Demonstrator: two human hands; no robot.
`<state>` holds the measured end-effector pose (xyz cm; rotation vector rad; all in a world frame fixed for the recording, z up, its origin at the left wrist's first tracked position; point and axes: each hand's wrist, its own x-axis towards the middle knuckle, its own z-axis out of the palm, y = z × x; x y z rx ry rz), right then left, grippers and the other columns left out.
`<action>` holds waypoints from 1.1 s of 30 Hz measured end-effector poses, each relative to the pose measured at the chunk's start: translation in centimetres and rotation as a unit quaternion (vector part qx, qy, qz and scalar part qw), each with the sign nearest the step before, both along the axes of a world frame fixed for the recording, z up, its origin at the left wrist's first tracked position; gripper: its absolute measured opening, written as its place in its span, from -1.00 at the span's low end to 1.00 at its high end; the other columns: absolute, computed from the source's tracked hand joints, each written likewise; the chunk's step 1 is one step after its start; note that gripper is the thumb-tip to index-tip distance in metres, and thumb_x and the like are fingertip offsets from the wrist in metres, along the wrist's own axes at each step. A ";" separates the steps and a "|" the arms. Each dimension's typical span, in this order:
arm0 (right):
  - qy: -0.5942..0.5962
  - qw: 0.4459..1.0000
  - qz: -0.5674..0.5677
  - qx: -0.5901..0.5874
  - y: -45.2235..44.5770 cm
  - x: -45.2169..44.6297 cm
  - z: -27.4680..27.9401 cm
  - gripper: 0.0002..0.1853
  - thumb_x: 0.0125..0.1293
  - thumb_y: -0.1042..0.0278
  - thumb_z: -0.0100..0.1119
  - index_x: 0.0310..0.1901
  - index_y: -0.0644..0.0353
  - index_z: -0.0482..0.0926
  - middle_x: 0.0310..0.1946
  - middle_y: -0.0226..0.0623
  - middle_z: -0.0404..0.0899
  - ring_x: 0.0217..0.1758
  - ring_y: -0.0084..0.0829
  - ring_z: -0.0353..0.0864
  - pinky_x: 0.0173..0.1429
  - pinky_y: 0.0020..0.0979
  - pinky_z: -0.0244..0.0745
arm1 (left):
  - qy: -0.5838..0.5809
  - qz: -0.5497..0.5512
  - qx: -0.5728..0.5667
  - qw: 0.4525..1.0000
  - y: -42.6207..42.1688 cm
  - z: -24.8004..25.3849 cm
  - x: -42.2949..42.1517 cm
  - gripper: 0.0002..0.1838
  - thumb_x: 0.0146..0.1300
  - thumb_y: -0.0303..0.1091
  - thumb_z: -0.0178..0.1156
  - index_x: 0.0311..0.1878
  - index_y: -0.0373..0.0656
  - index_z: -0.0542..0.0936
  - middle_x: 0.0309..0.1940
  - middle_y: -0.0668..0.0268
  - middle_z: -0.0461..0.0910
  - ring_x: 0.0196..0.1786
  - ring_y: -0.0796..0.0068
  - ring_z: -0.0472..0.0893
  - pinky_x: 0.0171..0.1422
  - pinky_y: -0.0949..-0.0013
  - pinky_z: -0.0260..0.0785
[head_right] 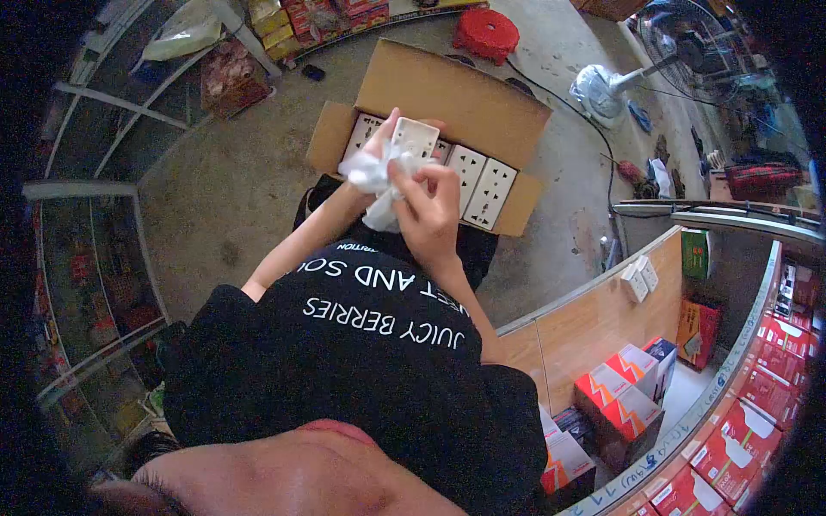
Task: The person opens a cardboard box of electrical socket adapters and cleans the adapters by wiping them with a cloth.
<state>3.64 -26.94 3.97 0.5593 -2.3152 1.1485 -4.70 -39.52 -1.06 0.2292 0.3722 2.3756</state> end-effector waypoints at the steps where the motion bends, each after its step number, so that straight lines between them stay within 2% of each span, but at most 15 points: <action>1: 0.000 1.000 0.001 0.000 0.1 0.3 -0.3 -0.53 -0.11 0.71 0.22 -0.07 0.14 0.67 -0.27 -0.30 0.33 -0.26 -0.40 0.40 -0.17 -0.46 0.38 | 0.000 0.001 0.000 1.000 0.0 1.3 0.5 -0.31 0.41 0.20 -0.28 0.19 -0.27 0.41 -0.14 0.10 0.58 -0.13 0.25 0.60 -0.05 0.22 0.53; 3: -0.027 0.999 0.013 -0.039 0.3 0.7 -0.7 -0.55 -0.12 0.64 0.24 -0.08 0.14 0.65 -0.30 -0.26 0.34 -0.24 -0.31 0.39 -0.21 -0.39 0.37 | -0.062 0.077 -0.096 0.990 0.3 3.3 1.2 -0.30 0.41 0.21 -0.29 0.20 -0.27 0.41 -0.17 0.09 0.59 -0.18 0.23 0.61 -0.06 0.23 0.53; 10: -0.183 0.933 0.001 -0.309 2.8 -0.3 -3.2 -0.73 0.14 0.54 0.05 -0.10 0.27 0.58 -0.05 -0.19 0.45 -0.01 -0.31 0.47 0.05 -0.41 0.42 | -0.027 0.072 -0.075 0.994 0.4 2.0 0.7 -0.30 0.41 0.21 -0.32 0.22 -0.25 0.40 -0.18 0.10 0.61 -0.18 0.26 0.63 -0.04 0.24 0.52; 11: -0.255 0.779 0.159 -0.550 3.6 -0.3 -4.0 -0.69 0.25 0.44 0.01 0.03 0.26 0.49 0.05 -0.18 0.44 0.10 -0.28 0.44 0.14 -0.36 0.40 | -0.025 0.057 -0.048 0.997 0.2 1.8 0.6 -0.30 0.42 0.21 -0.33 0.22 -0.25 0.40 -0.19 0.10 0.61 -0.17 0.26 0.63 -0.02 0.24 0.51; 12: -0.311 0.533 0.239 -0.749 4.1 -0.5 -3.9 -0.63 0.35 0.34 -0.04 0.15 0.26 0.40 0.14 -0.16 0.42 0.21 -0.26 0.41 0.23 -0.31 0.38 | -0.007 0.034 -0.008 0.999 0.0 2.1 0.6 -0.30 0.42 0.20 -0.33 0.22 -0.26 0.41 -0.16 0.10 0.62 -0.13 0.28 0.63 0.04 0.23 0.49; 13: -0.311 0.534 0.239 -0.749 4.2 -0.7 -4.1 -0.63 0.35 0.34 -0.04 0.15 0.26 0.40 0.14 -0.16 0.42 0.21 -0.26 0.41 0.23 -0.31 0.38 | -0.007 0.034 -0.007 0.999 0.1 2.3 0.7 -0.30 0.42 0.20 -0.33 0.22 -0.26 0.41 -0.16 0.10 0.62 -0.13 0.28 0.63 0.04 0.23 0.49; 14: -0.309 0.757 0.145 -0.557 4.0 -1.2 -4.2 -0.60 0.40 0.25 -0.10 0.19 0.24 0.35 0.15 -0.17 0.41 0.20 -0.26 0.42 0.25 -0.27 0.38 | -0.015 0.052 -0.051 0.997 0.2 2.6 0.8 -0.31 0.42 0.19 -0.33 0.21 -0.26 0.41 -0.15 0.11 0.61 -0.12 0.29 0.62 0.05 0.23 0.48; 16: -0.304 0.540 0.259 -0.741 4.0 -1.2 -3.9 -0.57 0.43 0.14 -0.14 0.23 0.19 0.31 0.17 -0.12 0.40 0.21 -0.17 0.42 0.27 -0.17 0.37 | -0.023 0.070 -0.096 0.993 0.3 2.7 0.9 -0.31 0.42 0.19 -0.33 0.21 -0.26 0.42 -0.13 0.11 0.61 -0.10 0.30 0.62 0.07 0.24 0.48; 19: -0.299 0.455 0.300 -0.783 4.7 -0.8 -4.6 -0.58 0.45 0.16 -0.19 0.23 0.20 0.30 0.17 -0.12 0.40 0.21 -0.18 0.42 0.29 -0.23 0.35 | -0.023 0.083 -0.083 0.993 0.6 3.4 1.1 -0.31 0.42 0.19 -0.33 0.20 -0.25 0.43 -0.08 0.13 0.60 -0.09 0.31 0.62 0.07 0.23 0.48; 20: -0.299 0.455 0.300 -0.783 4.8 -0.9 -4.7 -0.58 0.45 0.16 -0.19 0.23 0.20 0.30 0.17 -0.12 0.40 0.21 -0.18 0.42 0.29 -0.23 0.35 | -0.042 0.118 -0.101 0.987 0.8 4.0 1.2 -0.31 0.42 0.19 -0.33 0.19 -0.25 0.43 -0.06 0.14 0.60 -0.07 0.31 0.62 0.08 0.23 0.47; 22: -0.262 0.707 0.074 -0.653 4.1 -1.5 -2.7 -0.64 0.44 0.28 -0.13 0.19 0.25 0.32 0.15 -0.14 0.40 0.20 -0.25 0.42 0.28 -0.27 0.34 | -0.061 0.154 -0.120 0.979 0.8 4.2 1.3 -0.32 0.42 0.19 -0.32 0.19 -0.25 0.43 -0.04 0.16 0.59 -0.06 0.32 0.62 0.08 0.22 0.47; 23: -0.263 0.707 0.075 -0.653 3.6 -1.5 -2.1 -0.64 0.44 0.28 -0.13 0.19 0.25 0.32 0.15 -0.14 0.40 0.20 -0.25 0.42 0.28 -0.27 0.34 | -0.049 0.153 -0.116 0.980 0.7 3.7 1.2 -0.32 0.42 0.19 -0.32 0.18 -0.24 0.44 0.01 0.16 0.57 -0.05 0.33 0.62 0.08 0.28 0.48; 25: -0.153 0.838 -0.038 -0.523 2.9 -1.6 -1.0 -0.66 0.39 0.44 -0.03 0.17 0.28 0.35 0.13 -0.18 0.42 0.20 -0.34 0.41 0.28 -0.30 0.31 | -0.036 0.151 -0.111 0.982 0.5 3.5 1.3 -0.32 0.42 0.20 -0.32 0.18 -0.24 0.44 0.06 0.17 0.55 -0.04 0.34 0.62 0.08 0.34 0.48; 27: -0.139 0.865 -0.035 -0.480 2.7 -1.5 -0.5 -0.61 0.32 0.55 0.07 0.17 0.30 0.36 0.13 -0.19 0.41 0.21 -0.39 0.39 0.30 -0.34 0.25 | -0.016 0.080 -0.107 0.991 0.3 3.6 1.8 -0.33 0.41 0.21 -0.28 0.19 -0.21 0.43 0.04 0.20 0.56 -0.03 0.38 0.62 0.10 0.37 0.47; 33: -0.127 0.971 -0.021 -0.200 1.9 -1.7 -0.5 -0.43 0.29 0.26 0.16 0.28 0.27 0.28 0.25 -0.14 0.32 0.36 -0.31 0.23 0.42 -0.28 0.05 | 0.028 0.073 -0.189 0.979 0.4 5.2 2.4 -0.37 0.43 0.18 -0.28 0.16 -0.18 0.45 -0.02 0.27 0.57 -0.06 0.50 0.58 0.03 0.36 0.45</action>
